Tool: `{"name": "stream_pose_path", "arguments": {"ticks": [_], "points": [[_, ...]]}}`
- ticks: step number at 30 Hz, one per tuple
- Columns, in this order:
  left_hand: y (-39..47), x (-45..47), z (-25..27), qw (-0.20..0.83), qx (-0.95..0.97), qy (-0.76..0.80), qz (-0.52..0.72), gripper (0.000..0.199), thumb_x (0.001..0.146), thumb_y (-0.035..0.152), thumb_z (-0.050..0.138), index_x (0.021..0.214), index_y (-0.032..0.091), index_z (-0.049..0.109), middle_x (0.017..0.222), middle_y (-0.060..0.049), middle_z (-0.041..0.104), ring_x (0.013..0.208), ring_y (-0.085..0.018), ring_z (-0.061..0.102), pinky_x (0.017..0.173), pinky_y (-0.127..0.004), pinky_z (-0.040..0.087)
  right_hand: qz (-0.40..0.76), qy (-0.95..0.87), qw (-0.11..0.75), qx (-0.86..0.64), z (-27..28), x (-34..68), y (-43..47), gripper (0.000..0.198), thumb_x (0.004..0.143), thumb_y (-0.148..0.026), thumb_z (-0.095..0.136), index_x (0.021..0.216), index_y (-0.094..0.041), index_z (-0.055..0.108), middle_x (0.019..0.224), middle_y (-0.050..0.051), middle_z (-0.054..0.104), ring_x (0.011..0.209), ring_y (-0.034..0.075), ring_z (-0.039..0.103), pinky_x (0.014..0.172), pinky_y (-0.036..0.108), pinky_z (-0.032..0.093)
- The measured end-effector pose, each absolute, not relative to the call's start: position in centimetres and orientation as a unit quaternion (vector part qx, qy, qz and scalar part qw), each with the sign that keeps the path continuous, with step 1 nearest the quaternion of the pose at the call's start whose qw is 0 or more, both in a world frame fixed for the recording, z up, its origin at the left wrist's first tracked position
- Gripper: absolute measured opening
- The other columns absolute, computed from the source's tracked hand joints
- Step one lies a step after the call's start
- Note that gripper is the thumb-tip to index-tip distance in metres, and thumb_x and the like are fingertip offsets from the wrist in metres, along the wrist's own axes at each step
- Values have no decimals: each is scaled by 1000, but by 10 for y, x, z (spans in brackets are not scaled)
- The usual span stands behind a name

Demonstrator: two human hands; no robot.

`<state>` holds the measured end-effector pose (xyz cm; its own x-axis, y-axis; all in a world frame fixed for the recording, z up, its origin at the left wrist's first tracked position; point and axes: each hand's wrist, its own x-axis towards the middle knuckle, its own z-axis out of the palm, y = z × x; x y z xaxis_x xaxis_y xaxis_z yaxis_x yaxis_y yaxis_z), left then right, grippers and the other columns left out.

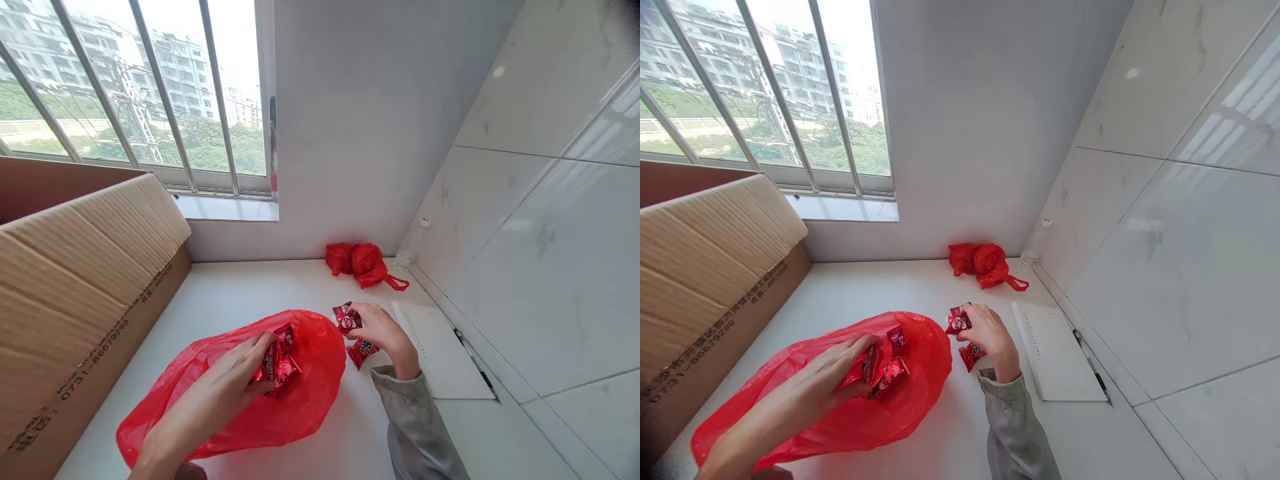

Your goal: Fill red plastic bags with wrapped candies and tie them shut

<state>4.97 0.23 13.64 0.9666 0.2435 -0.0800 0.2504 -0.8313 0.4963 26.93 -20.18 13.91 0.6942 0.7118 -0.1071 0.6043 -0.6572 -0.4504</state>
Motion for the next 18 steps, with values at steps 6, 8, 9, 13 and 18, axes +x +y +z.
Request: {"name": "stream_pose_path", "arguments": {"ticks": [6,8,9,13,18], "points": [[-5,25,198,597,799,63,-32,53,95,48,52,144,37,35,143,-2,51,127,-25,52,107,-37,45,124,-375,206,-895,120,266,-180,28,82,-12,57,109,-14,65,118,13,66,112,27,58,91,36,41],[-9,20,203,580,811,70,-27,50,97,49,48,144,40,35,145,0,49,128,-24,52,108,-36,44,109,-382,221,-891,133,263,-186,26,89,-15,52,112,-16,64,121,11,66,114,25,59,94,35,41],[-12,18,202,539,838,81,-24,46,98,48,47,142,42,38,146,1,48,127,-23,52,109,-36,43,99,-390,242,-883,142,258,-191,24,93,-18,49,112,-18,64,119,9,67,111,22,60,94,34,42],[-26,15,191,433,891,138,-3,39,98,48,46,136,43,41,130,4,60,120,-22,54,105,-37,40,98,-468,366,-798,182,219,-211,19,96,-37,54,106,-25,65,108,2,71,95,18,66,87,31,48],[-45,31,184,447,873,178,75,25,94,51,54,95,27,49,82,6,65,75,-16,58,66,-25,42,212,-535,355,-737,189,156,-193,63,78,-35,78,134,-28,50,128,3,63,112,23,61,92,34,49]]}}
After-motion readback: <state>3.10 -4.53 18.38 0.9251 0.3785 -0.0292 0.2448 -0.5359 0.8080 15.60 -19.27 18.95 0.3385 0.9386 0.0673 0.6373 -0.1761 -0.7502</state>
